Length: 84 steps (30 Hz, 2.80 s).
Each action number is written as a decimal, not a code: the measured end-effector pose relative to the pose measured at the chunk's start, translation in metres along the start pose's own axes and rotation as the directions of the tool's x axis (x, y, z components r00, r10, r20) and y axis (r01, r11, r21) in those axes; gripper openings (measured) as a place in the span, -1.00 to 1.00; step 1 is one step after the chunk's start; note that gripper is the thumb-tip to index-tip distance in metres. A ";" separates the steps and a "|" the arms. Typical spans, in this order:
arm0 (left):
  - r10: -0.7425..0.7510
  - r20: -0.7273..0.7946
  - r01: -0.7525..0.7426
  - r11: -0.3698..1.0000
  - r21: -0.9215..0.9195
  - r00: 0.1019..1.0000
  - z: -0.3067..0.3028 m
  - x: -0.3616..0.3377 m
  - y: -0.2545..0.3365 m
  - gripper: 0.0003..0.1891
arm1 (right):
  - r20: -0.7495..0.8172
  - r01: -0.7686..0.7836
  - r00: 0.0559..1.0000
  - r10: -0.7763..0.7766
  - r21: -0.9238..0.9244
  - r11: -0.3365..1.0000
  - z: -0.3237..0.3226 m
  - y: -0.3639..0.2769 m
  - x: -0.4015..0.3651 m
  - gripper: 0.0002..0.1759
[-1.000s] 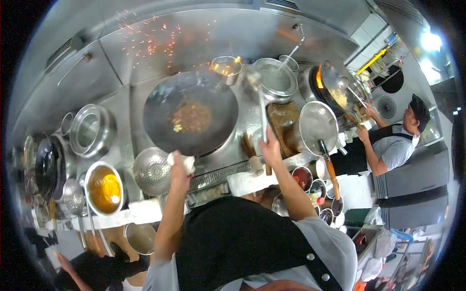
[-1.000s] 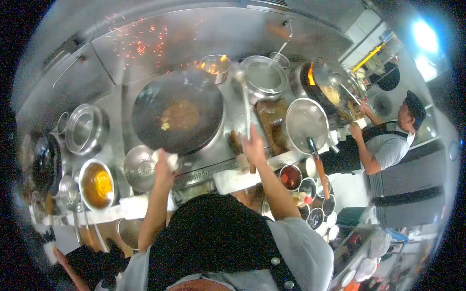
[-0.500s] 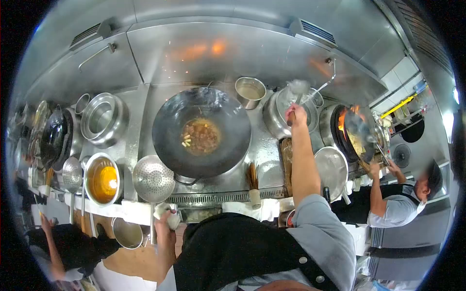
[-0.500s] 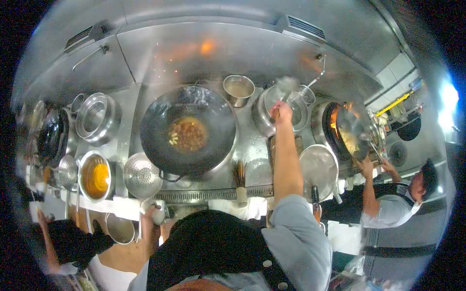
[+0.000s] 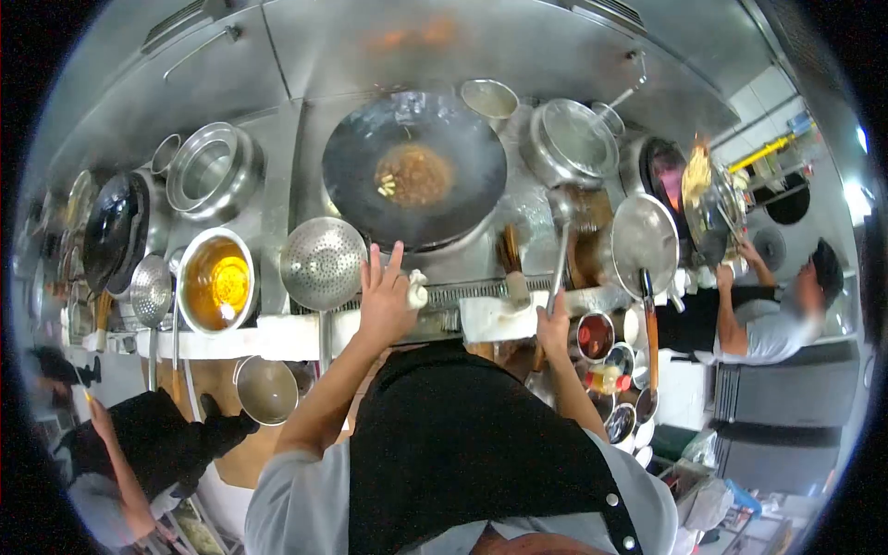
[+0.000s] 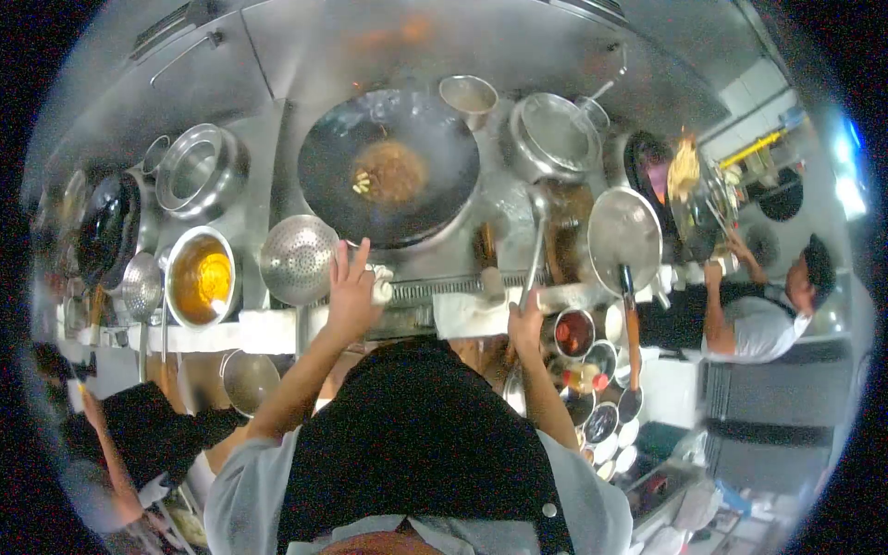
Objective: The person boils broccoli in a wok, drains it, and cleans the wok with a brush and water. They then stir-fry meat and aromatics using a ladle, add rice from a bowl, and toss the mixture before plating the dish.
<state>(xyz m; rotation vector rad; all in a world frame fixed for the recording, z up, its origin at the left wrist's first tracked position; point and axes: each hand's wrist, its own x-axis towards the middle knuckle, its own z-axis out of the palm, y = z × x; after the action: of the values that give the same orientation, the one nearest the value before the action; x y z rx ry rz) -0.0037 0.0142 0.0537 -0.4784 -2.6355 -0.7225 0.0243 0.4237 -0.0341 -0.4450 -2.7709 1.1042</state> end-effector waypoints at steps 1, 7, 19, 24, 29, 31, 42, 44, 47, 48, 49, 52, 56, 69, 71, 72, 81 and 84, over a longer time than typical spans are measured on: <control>0.041 0.014 -0.041 0.999 0.032 0.999 0.007 -0.005 0.000 -0.57 | -0.006 0.122 0.992 -0.125 -0.148 0.981 0.013 0.056 -0.006 -0.13; -0.169 -0.047 0.144 0.930 -0.338 0.984 -0.018 -0.040 0.056 -0.53 | -0.168 -0.058 0.980 0.108 0.276 0.959 -0.080 0.002 -0.066 -0.23; -0.007 0.429 0.179 0.915 -0.362 0.903 0.116 -0.120 0.133 -0.57 | -0.216 -0.456 0.843 0.492 0.198 0.868 -0.361 0.060 -0.214 -0.19; -0.024 0.605 0.404 0.765 -0.501 0.796 0.196 -0.051 0.269 -0.44 | -0.170 -0.283 0.944 0.284 0.032 0.959 -0.321 0.204 -0.214 -0.21; 0.130 0.637 0.220 0.870 -0.440 0.760 0.271 0.031 0.375 -0.28 | -0.031 -0.386 0.922 0.387 0.036 0.922 -0.298 0.248 -0.193 -0.16; 0.150 0.584 0.092 0.927 -0.364 0.798 0.327 0.050 0.389 -0.37 | -0.006 -0.425 0.905 0.425 0.034 0.905 -0.299 0.251 -0.191 -0.15; 0.307 0.753 -0.504 0.863 0.038 0.582 0.544 0.133 0.425 -0.36 | -0.061 -0.306 0.946 0.319 0.166 0.938 -0.295 0.263 -0.186 -0.13; 0.318 0.740 -0.503 0.864 0.032 0.593 0.554 0.133 0.427 -0.30 | 0.076 -0.466 0.884 0.461 0.233 0.854 -0.306 0.258 -0.187 -0.12; 0.394 0.672 -0.487 0.872 -0.057 0.627 0.564 0.130 0.416 -0.25 | 0.097 -0.469 0.882 0.461 0.266 0.842 -0.310 0.254 -0.186 -0.11; 0.416 0.644 -0.487 0.870 -0.076 0.643 0.573 0.128 0.408 -0.27 | 0.095 -0.453 0.891 0.445 0.266 0.851 -0.310 0.253 -0.187 -0.11; 0.417 0.673 -0.441 0.885 -0.148 0.611 0.582 0.127 0.402 -0.29 | 0.091 -0.436 0.899 0.428 0.267 0.859 -0.311 0.251 -0.187 -0.10; 0.459 0.688 -0.418 0.875 -0.243 0.562 0.599 0.125 0.392 -0.38 | 0.121 -0.467 0.883 0.453 0.315 0.826 -0.313 0.248 -0.184 -0.11; 0.509 0.662 -0.474 0.843 -0.254 0.550 0.563 0.129 0.412 -0.49 | 0.169 -0.487 0.873 0.458 0.358 0.796 -0.326 0.238 -0.177 -0.16; 0.349 0.400 -0.341 0.935 -0.094 0.847 0.352 0.090 0.439 -0.65 | 0.482 -0.495 0.773 0.413 0.865 -0.082 -0.350 0.243 -0.183 -0.26; 0.394 0.315 -0.370 0.919 -0.135 0.864 0.318 0.063 0.408 -0.71 | 0.470 -0.404 0.803 0.366 0.882 -0.243 -0.357 0.235 -0.188 -0.31; 0.442 0.218 -0.422 0.897 -0.135 0.870 0.303 0.046 0.394 -0.72 | 0.444 -0.375 0.829 0.340 0.893 -0.250 -0.360 0.233 -0.192 -0.35; -0.230 0.515 0.301 0.952 -0.057 0.826 0.162 -0.114 0.283 -0.50 | 0.307 -0.303 0.857 0.414 0.950 -0.078 -0.387 0.177 -0.208 -0.32; -0.316 0.490 0.391 0.919 -0.057 0.813 0.141 -0.151 0.254 -0.49 | 0.280 -0.333 0.890 0.360 0.938 0.093 -0.397 0.128 -0.211 -0.30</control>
<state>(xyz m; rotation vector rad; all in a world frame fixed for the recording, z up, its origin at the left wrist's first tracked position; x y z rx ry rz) 0.1972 0.2627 -0.0184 -0.2149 -3.1974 -1.0465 0.3413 0.7039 0.1645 -0.8697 -1.2436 2.6040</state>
